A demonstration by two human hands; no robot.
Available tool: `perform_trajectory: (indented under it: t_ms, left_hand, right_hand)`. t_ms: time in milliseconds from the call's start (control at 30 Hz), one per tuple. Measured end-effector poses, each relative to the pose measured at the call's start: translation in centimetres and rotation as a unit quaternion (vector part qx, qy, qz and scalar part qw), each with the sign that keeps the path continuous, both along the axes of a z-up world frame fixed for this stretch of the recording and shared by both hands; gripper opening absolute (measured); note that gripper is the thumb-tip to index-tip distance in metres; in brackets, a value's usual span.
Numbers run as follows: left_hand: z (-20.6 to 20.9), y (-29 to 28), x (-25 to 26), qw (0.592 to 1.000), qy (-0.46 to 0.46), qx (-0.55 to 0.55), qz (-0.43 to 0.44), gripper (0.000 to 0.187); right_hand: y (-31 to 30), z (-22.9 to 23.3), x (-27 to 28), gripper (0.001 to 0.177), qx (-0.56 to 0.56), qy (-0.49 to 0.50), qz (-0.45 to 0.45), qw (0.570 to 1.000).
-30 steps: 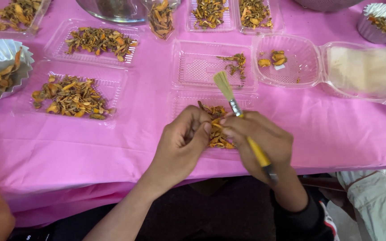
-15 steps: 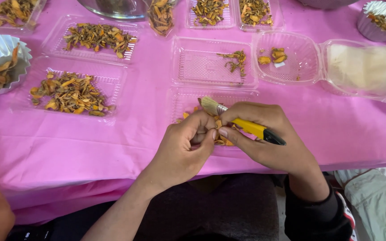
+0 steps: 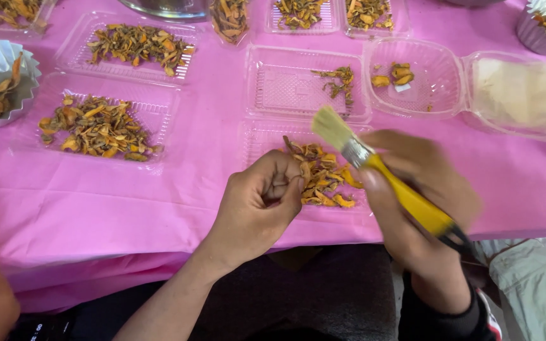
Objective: Sorting and cleaning small yellow tea leaves using a brush and placing them into plastic containers on a table.
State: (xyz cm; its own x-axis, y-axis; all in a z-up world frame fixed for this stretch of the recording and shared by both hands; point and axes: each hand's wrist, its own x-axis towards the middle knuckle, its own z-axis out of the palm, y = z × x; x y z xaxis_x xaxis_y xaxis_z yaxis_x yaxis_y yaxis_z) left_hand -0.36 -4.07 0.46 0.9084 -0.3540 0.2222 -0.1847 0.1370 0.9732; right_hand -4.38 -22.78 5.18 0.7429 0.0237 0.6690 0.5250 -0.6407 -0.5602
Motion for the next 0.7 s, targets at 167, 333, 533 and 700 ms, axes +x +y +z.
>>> perform_trajectory:
  t_ms: [167, 333, 533, 700]
  left_hand:
    - [-0.4, -0.1, 0.0, 0.999, 0.008, -0.036, 0.000, 0.014]
    - [-0.2, 0.0, 0.1, 1.000, -0.002, -0.010, 0.001, 0.020]
    - [-0.3, -0.1, 0.2, 0.999, -0.004, -0.053, -0.010, 0.014]
    - [-0.1, -0.2, 0.0, 0.999, 0.016, -0.037, -0.005, 0.017]
  right_hand:
    - [-0.1, 0.3, -2.9, 0.015, -0.037, 0.078, 0.017, 0.996]
    - [0.1, 1.9, -4.3, 0.011, 0.011, 0.156, 0.041, 0.987]
    - [1.2, 0.0, -3.2, 0.013, -0.026, 0.014, -0.006, 1.000]
    - [-0.6, -1.2, -5.4, 0.034, -0.002, 0.087, 0.020, 0.996]
